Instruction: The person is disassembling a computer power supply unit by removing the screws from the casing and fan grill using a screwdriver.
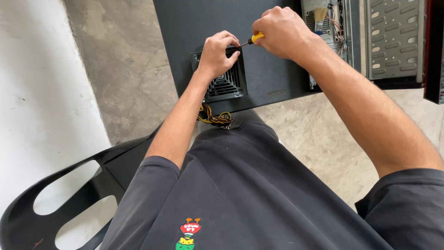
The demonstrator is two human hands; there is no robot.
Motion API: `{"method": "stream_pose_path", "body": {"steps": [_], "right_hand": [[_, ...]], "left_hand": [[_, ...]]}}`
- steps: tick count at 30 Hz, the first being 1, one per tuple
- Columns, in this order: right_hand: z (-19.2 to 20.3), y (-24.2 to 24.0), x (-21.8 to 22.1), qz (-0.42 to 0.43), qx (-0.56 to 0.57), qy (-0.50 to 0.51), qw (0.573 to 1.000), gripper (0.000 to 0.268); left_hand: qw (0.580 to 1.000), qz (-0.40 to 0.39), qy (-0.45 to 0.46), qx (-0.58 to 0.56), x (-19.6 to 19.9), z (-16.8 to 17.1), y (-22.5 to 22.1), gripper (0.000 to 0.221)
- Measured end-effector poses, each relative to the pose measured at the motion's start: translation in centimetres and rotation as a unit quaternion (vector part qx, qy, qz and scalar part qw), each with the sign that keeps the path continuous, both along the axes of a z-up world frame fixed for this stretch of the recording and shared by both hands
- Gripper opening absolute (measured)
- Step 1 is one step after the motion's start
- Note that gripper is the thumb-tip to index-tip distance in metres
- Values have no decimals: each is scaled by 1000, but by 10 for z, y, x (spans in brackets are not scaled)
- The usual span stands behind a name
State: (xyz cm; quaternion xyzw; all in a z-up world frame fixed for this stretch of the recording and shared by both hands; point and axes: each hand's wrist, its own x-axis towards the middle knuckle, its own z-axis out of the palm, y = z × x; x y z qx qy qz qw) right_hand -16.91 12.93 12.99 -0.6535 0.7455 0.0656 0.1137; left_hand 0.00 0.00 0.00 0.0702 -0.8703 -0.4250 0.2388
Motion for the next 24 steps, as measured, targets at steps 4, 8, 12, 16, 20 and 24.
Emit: {"method": "stream_pose_path", "body": {"steps": [4,8,12,16,20,24], "right_hand": [[-5,-4,-3,12,18,27,999,16],[-6,-5,-2,39,34,49,997,16],[-20,-2,-6,99,8,50,994,17],[-9,-3,13,168,-15,81,982,5],[-10,-5,19,168,32,102,980,10],[-4,-10,16,94,75,89,989,26]], "left_hand": [[1000,2,-8,0,0,-3,0,12],[1000,5,-7,14,-1,0,-1,10],[998,17,-16,51,-3,1,-2,8],[998,17,-17,63,-5,3,-3,10],[997,23,-16,69,-4,4,-3,7],[998,24,-11,54,-3,5,-1,6]]}}
